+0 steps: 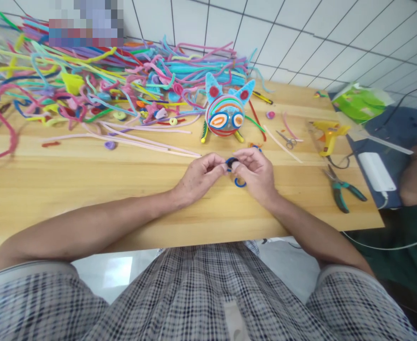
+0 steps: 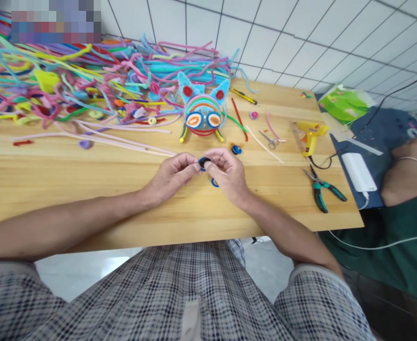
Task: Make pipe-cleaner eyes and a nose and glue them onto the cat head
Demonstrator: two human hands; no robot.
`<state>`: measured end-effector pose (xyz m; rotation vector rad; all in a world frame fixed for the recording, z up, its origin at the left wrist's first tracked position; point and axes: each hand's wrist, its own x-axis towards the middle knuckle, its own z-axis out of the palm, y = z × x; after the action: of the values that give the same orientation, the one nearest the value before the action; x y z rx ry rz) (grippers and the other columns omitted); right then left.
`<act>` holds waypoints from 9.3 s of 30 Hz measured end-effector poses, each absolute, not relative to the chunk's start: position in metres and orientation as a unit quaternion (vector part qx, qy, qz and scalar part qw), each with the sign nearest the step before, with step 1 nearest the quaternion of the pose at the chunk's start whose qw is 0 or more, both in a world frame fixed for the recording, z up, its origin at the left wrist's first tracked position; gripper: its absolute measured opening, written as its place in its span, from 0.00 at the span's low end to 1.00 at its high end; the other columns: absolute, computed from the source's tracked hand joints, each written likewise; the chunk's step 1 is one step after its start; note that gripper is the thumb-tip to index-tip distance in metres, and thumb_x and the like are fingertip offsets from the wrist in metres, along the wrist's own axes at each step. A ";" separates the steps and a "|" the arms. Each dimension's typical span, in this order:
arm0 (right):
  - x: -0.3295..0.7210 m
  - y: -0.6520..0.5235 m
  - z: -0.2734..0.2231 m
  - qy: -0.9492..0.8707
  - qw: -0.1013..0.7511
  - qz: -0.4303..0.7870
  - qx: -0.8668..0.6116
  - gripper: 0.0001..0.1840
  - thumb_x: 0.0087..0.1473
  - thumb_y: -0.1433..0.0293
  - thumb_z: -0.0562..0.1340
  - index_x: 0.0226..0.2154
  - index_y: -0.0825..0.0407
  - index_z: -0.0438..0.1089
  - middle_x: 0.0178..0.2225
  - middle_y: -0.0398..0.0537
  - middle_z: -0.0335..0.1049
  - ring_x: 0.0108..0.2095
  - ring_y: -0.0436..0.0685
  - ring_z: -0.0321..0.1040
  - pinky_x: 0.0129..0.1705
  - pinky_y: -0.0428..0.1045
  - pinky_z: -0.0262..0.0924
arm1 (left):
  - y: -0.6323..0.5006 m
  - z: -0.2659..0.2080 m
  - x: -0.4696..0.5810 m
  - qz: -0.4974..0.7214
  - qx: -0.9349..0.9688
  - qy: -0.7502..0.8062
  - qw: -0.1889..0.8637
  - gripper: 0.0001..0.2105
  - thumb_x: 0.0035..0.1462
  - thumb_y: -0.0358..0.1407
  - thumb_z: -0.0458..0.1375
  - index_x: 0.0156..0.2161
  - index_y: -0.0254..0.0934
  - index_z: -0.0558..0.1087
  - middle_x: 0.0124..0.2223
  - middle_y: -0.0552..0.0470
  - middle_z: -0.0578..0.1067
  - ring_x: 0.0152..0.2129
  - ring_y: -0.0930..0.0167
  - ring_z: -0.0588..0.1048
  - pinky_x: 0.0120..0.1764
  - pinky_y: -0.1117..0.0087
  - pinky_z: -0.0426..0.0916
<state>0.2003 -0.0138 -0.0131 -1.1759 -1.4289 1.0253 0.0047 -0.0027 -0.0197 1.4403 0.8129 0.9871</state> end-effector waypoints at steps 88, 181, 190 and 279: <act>0.222 -0.004 0.012 -0.596 0.359 0.559 -0.451 0.19 0.54 0.57 0.80 0.39 0.48 0.76 0.35 0.44 0.81 0.34 0.53 0.78 0.39 0.50 0.74 | 0.002 -0.020 -0.001 0.388 0.691 0.356 0.495 0.11 0.68 0.41 0.63 0.41 0.34 0.82 0.32 0.53 0.81 0.26 0.73 0.73 0.33 0.73 0.67; 0.203 -0.008 -0.006 -0.563 0.466 0.471 -0.494 0.13 0.52 0.61 0.76 0.32 0.47 0.74 0.26 0.38 0.73 0.26 0.50 0.67 0.30 0.48 0.64 | 0.001 -0.023 0.004 0.418 0.643 0.365 0.527 0.11 0.65 0.43 0.67 0.37 0.36 0.78 0.31 0.52 0.81 0.26 0.73 0.75 0.31 0.72 0.67; 0.194 -0.013 -0.011 -0.536 0.521 0.463 -0.476 0.12 0.54 0.64 0.75 0.32 0.47 0.72 0.28 0.37 0.74 0.27 0.49 0.69 0.32 0.48 0.67 | -0.002 -0.024 0.009 0.451 0.594 0.311 0.589 0.22 0.65 0.56 0.69 0.39 0.38 0.73 0.31 0.53 0.78 0.25 0.74 0.73 0.30 0.72 0.66; 0.220 -0.006 0.009 -0.611 0.380 0.503 -0.479 0.11 0.51 0.64 0.77 0.32 0.50 0.78 0.27 0.41 0.78 0.28 0.50 0.71 0.32 0.47 0.64 | 0.002 -0.029 0.003 0.393 0.699 0.340 0.490 0.08 0.68 0.38 0.64 0.39 0.36 0.81 0.33 0.52 0.83 0.28 0.72 0.77 0.35 0.73 0.71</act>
<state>0.2199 -0.0062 0.0093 -1.2220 -1.5615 1.2839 0.0034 0.0021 -0.0290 1.6985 0.8259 0.9556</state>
